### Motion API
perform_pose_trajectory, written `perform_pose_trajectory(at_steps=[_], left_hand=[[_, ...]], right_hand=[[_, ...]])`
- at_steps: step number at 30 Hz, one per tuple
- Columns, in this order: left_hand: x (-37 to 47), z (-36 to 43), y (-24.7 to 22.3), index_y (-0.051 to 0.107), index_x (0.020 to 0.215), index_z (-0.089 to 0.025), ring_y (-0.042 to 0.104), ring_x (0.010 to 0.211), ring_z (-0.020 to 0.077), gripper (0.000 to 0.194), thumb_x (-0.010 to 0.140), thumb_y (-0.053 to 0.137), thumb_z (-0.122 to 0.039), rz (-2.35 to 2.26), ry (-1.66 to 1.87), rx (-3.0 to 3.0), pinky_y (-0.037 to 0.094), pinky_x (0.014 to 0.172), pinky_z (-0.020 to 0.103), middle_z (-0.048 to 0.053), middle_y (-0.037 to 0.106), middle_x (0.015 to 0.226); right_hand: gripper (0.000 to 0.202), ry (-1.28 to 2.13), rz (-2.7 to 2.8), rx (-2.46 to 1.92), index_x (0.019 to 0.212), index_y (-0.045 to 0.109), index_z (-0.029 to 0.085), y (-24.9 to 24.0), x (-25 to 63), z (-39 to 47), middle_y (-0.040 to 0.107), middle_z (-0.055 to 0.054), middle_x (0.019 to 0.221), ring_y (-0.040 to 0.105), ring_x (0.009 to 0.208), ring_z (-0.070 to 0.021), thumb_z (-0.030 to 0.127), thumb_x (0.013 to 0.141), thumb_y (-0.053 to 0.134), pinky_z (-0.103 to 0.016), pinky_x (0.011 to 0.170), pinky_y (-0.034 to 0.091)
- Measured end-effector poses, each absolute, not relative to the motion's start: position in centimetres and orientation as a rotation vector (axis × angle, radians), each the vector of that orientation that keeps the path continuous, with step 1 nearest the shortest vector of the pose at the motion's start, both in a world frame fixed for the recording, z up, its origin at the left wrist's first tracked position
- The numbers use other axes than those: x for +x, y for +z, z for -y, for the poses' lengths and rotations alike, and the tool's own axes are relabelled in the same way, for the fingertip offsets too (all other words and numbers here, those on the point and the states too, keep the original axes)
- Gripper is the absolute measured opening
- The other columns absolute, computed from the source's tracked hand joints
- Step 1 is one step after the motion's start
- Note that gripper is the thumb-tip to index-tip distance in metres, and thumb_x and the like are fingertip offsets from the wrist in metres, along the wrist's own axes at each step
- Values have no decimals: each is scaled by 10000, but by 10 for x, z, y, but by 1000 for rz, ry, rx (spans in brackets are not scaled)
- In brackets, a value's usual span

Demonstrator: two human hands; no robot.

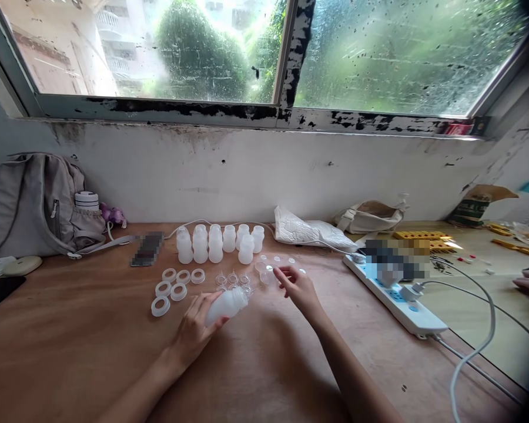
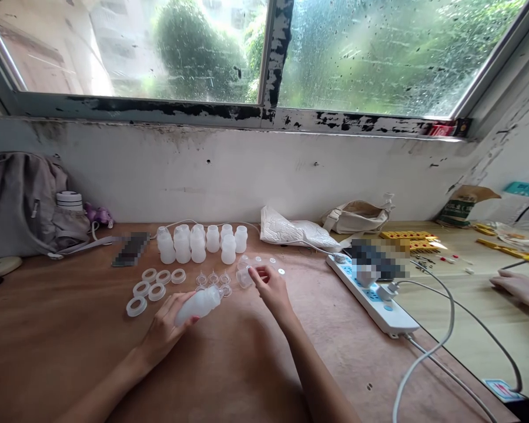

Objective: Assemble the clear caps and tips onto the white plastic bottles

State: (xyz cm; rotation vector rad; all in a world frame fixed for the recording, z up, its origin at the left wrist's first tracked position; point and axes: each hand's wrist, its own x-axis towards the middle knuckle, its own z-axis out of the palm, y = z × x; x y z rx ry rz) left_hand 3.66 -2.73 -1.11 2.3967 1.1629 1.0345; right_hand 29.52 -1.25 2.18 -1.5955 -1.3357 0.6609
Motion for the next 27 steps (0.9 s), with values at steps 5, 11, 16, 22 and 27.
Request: perform_pose_trajectory(at_steps=[5,11,16,22,27], left_hand=[[31,23,-12,436,1176,-204,507,988,212,415,800,501,-365,-1209,1063,2438,438,835,323,78,533,1070],[32,23,-14,439,1177,-220,508,989,211,419,794,504,-377,-1214,1087,2456,441,836,327,75,526,1071],[31,24,-17,442,1176,-222,519,980,206,421,788,513,-371,-1118,1099,2490,446,834,319,70,535,1058],[33,26,-11,492,1126,-225,548,937,188,395,763,544,-373,-1063,1075,2348,461,800,281,55,556,1023],[34,24,-5,544,1050,-228,556,909,180,363,724,589,-379,-1113,1055,2153,462,772,274,41,574,996]], right_hand=[[356,988,1087,-1245,739,586,141,23,271,17,547,-17,613,539,514,-133,493,685,581,-245,426,449],[391,1007,1170,-1311,548,495,153,8,252,23,538,-5,480,501,393,-107,508,697,564,-214,365,398],[451,733,1363,-1434,457,368,180,2,248,24,377,45,400,383,359,-75,495,759,484,-201,354,280],[382,792,1525,-1309,580,478,166,8,250,28,418,38,497,431,409,-83,456,816,402,-202,388,327],[311,1118,1543,-1121,932,525,178,11,247,31,553,-14,719,549,510,-115,445,780,480,-217,407,429]])
